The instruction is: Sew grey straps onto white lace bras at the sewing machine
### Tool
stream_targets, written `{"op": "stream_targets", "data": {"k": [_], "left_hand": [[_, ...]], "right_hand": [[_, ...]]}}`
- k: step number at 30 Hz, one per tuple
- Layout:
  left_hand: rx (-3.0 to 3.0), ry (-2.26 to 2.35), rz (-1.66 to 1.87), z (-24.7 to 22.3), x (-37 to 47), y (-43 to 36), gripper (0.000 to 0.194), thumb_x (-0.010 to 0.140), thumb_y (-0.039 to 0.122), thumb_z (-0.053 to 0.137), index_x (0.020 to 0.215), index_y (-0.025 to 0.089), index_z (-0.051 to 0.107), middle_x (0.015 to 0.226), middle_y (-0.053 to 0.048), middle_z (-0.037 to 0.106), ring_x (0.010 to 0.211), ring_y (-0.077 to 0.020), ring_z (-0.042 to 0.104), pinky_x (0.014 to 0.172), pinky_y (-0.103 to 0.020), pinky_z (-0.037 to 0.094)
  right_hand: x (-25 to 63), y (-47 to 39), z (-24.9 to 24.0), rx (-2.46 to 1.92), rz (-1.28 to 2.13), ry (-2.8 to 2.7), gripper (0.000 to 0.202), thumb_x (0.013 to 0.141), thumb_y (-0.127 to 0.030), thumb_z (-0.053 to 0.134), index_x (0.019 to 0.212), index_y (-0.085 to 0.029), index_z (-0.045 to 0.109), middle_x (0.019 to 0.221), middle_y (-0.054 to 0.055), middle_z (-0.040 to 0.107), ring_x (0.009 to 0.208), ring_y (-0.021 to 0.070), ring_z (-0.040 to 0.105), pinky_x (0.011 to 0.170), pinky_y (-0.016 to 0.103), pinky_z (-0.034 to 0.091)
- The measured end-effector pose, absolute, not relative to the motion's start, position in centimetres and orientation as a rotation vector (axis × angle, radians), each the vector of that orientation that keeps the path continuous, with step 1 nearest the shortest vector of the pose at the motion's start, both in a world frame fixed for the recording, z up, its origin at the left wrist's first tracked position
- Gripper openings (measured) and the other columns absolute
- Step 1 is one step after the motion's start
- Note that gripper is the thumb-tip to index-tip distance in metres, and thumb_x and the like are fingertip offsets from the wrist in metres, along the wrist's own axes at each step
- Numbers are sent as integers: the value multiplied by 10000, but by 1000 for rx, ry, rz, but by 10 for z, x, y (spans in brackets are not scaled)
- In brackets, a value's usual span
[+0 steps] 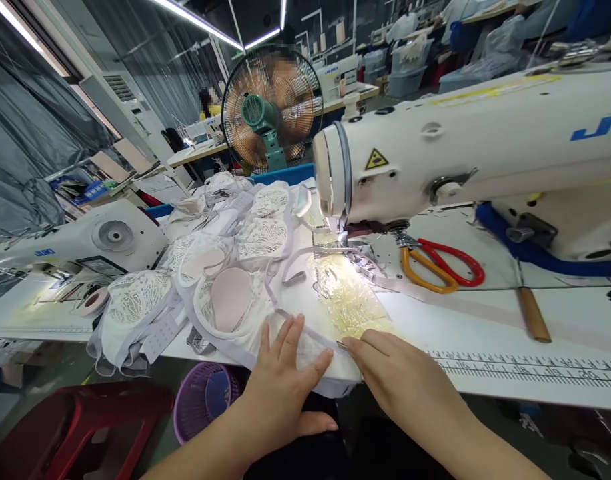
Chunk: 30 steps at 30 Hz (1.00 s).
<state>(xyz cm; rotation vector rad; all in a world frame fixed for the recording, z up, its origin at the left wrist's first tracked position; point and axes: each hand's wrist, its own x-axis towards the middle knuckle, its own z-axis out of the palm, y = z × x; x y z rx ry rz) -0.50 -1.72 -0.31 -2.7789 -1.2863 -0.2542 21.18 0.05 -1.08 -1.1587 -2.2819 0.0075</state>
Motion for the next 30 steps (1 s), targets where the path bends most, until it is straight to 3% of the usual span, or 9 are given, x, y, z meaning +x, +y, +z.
{"op": "stream_targets", "data": {"k": [3, 5, 10, 17, 30], "left_hand": [[-2771, -1245, -303, -9, 5, -23, 884, 684, 760, 443, 1321, 149, 418, 1344, -208, 429, 1295, -343, 327, 1034, -597, 243], [-2761, -1272, -326, -13, 10, -26, 868, 702, 748, 438, 1295, 114, 444, 1302, -198, 477, 1266, -318, 375, 1046, -528, 288], [-2691, -1298, -412, -17, 14, -30, 843, 687, 745, 467, 1347, 227, 390, 1313, -155, 469, 1247, -312, 403, 1021, -524, 325], [-2640, -1270, -256, -16, 15, -27, 896, 643, 761, 502, 1395, 321, 290, 1326, -158, 441, 1251, -318, 394, 1016, -538, 306], [-2634, -1277, -269, -15, 16, -26, 856, 627, 762, 517, 1360, 350, 357, 1286, -127, 474, 1209, -319, 421, 1014, -536, 293]], "right_hand": [[208, 5, -16, -1176, 14, -2288, 313, 934, -250, 321, 921, -185, 628, 710, 38, 600, 614, 152, 585, 483, 240, 453], [205, 8, -17, -1180, 9, -2307, 305, 931, -247, 326, 938, -194, 626, 709, 32, 595, 613, 146, 579, 476, 229, 435], [199, 11, -15, -1178, 8, -2371, 282, 895, -180, 339, 914, -195, 620, 681, 21, 573, 600, 151, 569, 466, 227, 399], [195, 13, -11, -1175, 40, -2399, 197, 815, -115, 442, 873, -193, 613, 659, 2, 549, 567, 146, 536, 456, 220, 338], [220, 10, -6, -978, -3, -2453, 286, 773, -23, 346, 806, -175, 586, 610, 10, 525, 531, 156, 507, 461, 255, 327]]}}
